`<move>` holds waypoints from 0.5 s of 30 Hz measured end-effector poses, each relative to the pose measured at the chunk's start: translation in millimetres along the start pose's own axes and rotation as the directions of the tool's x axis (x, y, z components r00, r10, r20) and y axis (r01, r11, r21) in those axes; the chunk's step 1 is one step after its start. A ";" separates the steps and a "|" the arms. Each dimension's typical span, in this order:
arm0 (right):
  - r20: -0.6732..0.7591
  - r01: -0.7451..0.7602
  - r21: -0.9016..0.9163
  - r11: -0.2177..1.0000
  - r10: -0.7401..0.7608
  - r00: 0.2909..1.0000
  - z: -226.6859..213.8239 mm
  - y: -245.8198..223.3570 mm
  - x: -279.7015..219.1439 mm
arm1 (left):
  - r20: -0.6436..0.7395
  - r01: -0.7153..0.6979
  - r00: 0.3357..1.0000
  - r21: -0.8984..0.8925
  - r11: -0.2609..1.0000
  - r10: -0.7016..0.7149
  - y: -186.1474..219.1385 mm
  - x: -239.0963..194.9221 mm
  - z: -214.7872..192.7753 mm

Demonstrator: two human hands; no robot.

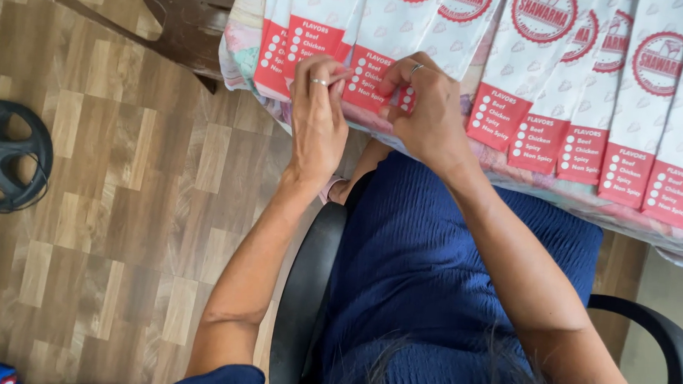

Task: Applying glue to the flaps of paper bags and stacking them for assembly.

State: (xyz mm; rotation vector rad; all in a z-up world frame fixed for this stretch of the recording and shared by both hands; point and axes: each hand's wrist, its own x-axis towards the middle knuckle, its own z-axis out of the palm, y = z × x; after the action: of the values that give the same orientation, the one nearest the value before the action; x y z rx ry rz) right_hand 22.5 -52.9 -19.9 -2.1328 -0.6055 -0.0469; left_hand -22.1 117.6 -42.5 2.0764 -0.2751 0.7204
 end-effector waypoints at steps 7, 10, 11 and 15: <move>-0.042 0.032 0.072 0.997 -0.029 0.999 2.6 3.8 -2.4 | -0.010 0.088 0.996 0.050 0.995 -0.087 -2.1 3.7 -3.5; -0.057 0.050 0.063 0.997 -0.047 0.997 5.4 19.0 -1.1 | -0.018 0.010 1.000 0.048 0.999 -0.009 -9.1 3.3 -2.4; -0.054 0.069 0.092 0.993 -0.064 0.996 5.6 26.1 -1.9 | -0.033 -0.034 0.999 0.100 0.994 0.037 -11.9 2.2 0.4; -0.152 0.034 0.094 0.995 -0.019 0.988 21.3 31.0 -2.2 | 0.014 -0.112 0.994 0.121 0.986 0.111 -8.5 1.2 -0.3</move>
State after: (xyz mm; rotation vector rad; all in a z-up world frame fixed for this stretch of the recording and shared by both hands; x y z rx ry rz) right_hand 30.2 -52.3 -56.8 -2.0068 -0.5363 -0.1881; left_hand -17.4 122.8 -47.5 2.1923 -0.3616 0.8148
